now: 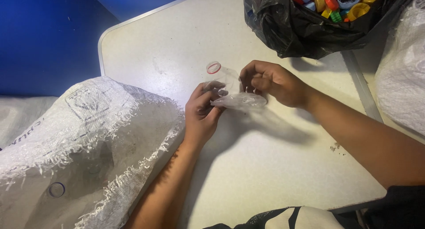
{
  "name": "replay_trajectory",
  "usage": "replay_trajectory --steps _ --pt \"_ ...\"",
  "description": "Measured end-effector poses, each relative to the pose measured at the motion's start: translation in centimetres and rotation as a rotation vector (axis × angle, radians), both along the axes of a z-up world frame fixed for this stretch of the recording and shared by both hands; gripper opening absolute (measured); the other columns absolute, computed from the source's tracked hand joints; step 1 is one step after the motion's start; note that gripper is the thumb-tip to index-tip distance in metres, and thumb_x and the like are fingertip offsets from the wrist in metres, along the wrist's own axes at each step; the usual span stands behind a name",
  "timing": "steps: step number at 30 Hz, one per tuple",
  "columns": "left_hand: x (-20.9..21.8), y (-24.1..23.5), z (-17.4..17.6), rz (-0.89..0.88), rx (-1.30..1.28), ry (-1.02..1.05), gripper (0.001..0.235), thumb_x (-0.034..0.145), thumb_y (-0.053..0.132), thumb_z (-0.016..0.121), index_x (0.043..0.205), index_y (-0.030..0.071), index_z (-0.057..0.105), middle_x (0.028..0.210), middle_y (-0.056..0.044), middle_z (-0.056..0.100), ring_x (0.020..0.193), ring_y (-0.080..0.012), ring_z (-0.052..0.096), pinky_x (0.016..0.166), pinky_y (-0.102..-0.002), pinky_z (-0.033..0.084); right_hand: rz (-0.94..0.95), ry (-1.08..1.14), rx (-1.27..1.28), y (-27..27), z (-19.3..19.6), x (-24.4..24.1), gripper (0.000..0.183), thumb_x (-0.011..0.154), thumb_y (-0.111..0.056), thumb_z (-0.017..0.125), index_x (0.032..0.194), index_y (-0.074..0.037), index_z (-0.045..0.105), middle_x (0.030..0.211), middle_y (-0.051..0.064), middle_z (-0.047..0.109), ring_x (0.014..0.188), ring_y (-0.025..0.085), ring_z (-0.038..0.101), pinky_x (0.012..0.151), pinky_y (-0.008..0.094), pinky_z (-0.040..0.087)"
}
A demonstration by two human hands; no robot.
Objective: The person repeatedly picks up plastic bottles from a white sack, removes the caps, and places the bottles into a large white sack while depositing the caps into a black bag filled with colorful caps. The person handles the bottles one at a time, unscrewing the caps and separating them.
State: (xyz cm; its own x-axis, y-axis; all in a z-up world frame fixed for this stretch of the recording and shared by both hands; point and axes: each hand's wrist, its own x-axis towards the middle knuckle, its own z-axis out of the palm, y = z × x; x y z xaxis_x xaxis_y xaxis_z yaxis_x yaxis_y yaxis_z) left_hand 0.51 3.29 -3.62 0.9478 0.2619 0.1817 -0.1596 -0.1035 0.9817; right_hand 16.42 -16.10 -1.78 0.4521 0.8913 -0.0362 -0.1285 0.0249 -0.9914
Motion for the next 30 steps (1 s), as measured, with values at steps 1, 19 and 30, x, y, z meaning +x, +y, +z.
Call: replay_trajectory --steps 1,19,30 --pt "0.0 -0.2 0.5 0.021 0.013 -0.007 0.020 0.092 -0.006 0.071 0.112 -0.008 0.070 0.136 -0.012 0.058 0.117 -0.0194 0.068 0.096 -0.029 0.062 0.084 0.038 0.070 0.1 1.1 0.0 0.054 0.097 -0.042 0.067 0.132 -0.003 0.053 0.112 0.006 0.066 0.106 0.011 0.064 0.091 0.025 0.055" --pt "0.2 0.3 1.5 -0.121 -0.201 -0.088 0.082 0.088 0.006 0.082 0.151 0.004 0.029 0.139 -0.024 0.054 0.130 -0.0294 0.060 0.112 -0.040 0.054 0.089 -0.287 -0.138 1.1 1.5 -2.1 0.091 0.079 -0.022 0.083 0.155 -0.005 0.035 0.127 0.009 0.060 0.113 0.017 0.063 0.105 0.036 0.053" --pt "0.5 0.3 0.9 -0.010 -0.050 0.128 0.047 0.099 0.010 0.072 0.141 0.001 0.052 0.121 -0.015 0.072 0.111 -0.0224 0.072 0.096 -0.033 0.060 0.009 -0.574 -0.105 1.8 1.8 -2.7 0.052 0.090 -0.016 0.076 0.137 -0.005 0.055 0.120 0.007 0.061 0.107 0.015 0.065 0.094 0.033 0.056"
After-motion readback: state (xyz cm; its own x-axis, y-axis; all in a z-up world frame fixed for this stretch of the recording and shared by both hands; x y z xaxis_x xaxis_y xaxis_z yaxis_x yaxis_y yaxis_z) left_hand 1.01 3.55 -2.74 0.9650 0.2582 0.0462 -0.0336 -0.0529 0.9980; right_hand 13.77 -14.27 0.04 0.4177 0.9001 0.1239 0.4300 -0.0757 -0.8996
